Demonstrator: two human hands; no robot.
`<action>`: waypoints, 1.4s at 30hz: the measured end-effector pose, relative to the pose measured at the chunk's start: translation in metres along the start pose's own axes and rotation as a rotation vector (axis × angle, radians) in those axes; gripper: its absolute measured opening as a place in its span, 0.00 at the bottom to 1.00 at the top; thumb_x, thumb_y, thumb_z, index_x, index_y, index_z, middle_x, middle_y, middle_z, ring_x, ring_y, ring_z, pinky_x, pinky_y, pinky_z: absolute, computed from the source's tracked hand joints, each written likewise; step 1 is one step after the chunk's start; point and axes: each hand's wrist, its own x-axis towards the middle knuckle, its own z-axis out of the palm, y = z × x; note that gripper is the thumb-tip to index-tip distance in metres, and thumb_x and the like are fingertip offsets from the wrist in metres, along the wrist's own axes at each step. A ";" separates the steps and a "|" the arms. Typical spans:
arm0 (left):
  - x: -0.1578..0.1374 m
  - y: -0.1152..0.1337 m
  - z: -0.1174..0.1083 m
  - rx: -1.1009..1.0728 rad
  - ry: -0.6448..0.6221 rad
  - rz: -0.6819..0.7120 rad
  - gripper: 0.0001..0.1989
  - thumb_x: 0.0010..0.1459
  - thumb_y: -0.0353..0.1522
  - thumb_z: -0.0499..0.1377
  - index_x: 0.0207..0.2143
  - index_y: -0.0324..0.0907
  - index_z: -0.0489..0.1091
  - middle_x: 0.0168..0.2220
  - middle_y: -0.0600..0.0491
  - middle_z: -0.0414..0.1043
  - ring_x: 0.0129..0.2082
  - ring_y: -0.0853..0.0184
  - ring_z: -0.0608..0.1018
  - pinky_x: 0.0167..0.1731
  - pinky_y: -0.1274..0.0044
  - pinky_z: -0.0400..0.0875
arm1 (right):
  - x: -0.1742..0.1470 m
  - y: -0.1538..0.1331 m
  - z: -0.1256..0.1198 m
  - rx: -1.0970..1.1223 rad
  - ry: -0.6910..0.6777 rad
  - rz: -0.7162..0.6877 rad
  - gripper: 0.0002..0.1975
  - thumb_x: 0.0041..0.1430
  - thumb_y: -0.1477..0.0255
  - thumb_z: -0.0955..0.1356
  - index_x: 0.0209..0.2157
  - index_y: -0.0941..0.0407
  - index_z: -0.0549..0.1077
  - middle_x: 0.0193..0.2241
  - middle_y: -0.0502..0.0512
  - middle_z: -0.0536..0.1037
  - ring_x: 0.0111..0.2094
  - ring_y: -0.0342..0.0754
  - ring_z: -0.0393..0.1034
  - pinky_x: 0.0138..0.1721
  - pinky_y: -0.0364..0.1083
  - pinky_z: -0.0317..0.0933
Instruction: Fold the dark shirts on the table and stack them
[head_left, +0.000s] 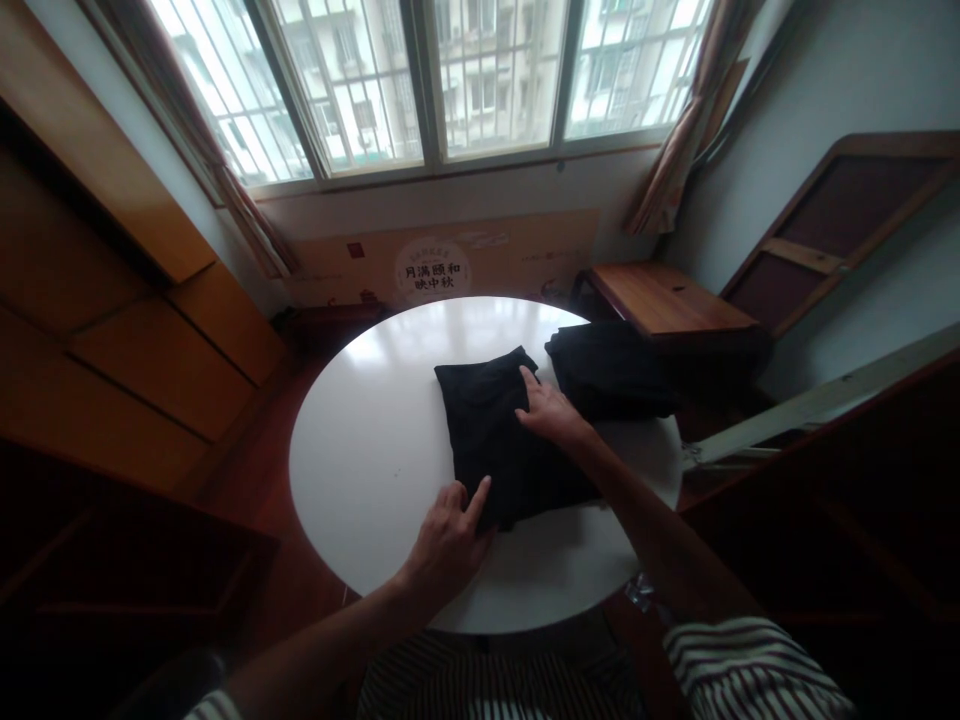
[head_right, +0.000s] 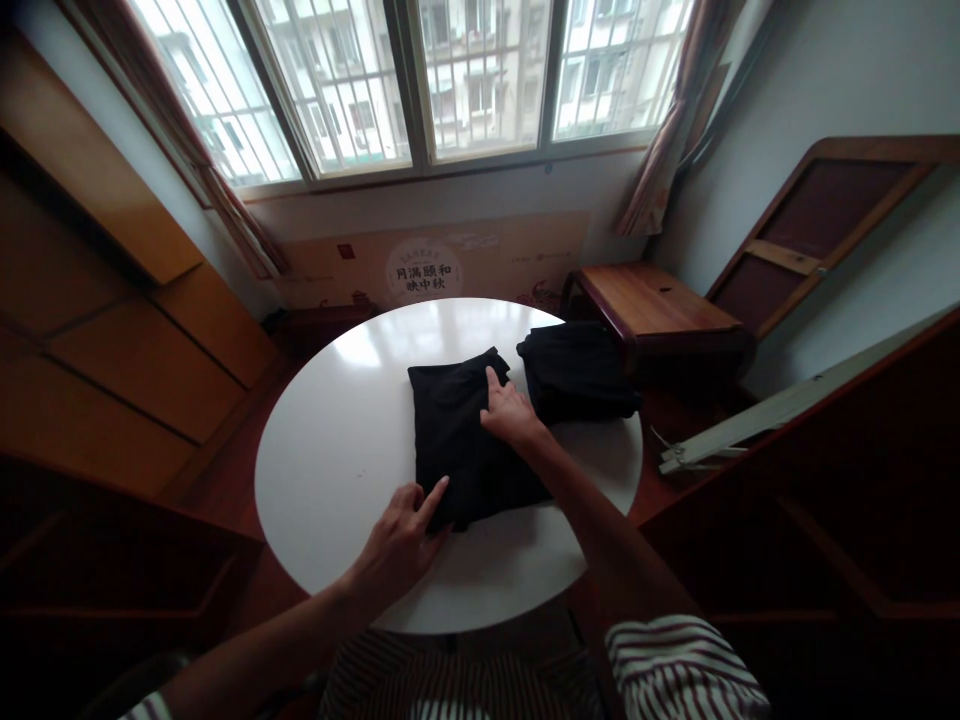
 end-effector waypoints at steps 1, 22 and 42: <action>-0.001 -0.001 -0.001 -0.003 -0.027 -0.025 0.28 0.65 0.35 0.56 0.66 0.37 0.58 0.39 0.46 0.67 0.37 0.61 0.73 0.40 0.68 0.75 | -0.013 0.002 -0.001 -0.022 -0.048 0.007 0.46 0.58 0.70 0.66 0.71 0.65 0.40 0.59 0.76 0.67 0.58 0.67 0.65 0.58 0.57 0.57; 0.037 -0.043 -0.036 -0.205 -0.077 0.240 0.17 0.70 0.37 0.50 0.51 0.41 0.73 0.35 0.48 0.78 0.28 0.69 0.78 0.31 0.77 0.73 | -0.103 0.087 0.016 0.043 0.289 -0.076 0.22 0.63 0.70 0.62 0.57 0.59 0.69 0.41 0.65 0.77 0.43 0.58 0.74 0.44 0.53 0.66; 0.213 -0.219 0.021 -0.513 0.131 -0.431 0.14 0.58 0.36 0.58 0.36 0.37 0.81 0.36 0.48 0.81 0.38 0.62 0.80 0.39 0.75 0.72 | -0.140 -0.028 0.089 -0.280 0.408 -0.966 0.17 0.59 0.84 0.63 0.49 0.70 0.74 0.49 0.71 0.78 0.53 0.59 0.72 0.53 0.53 0.68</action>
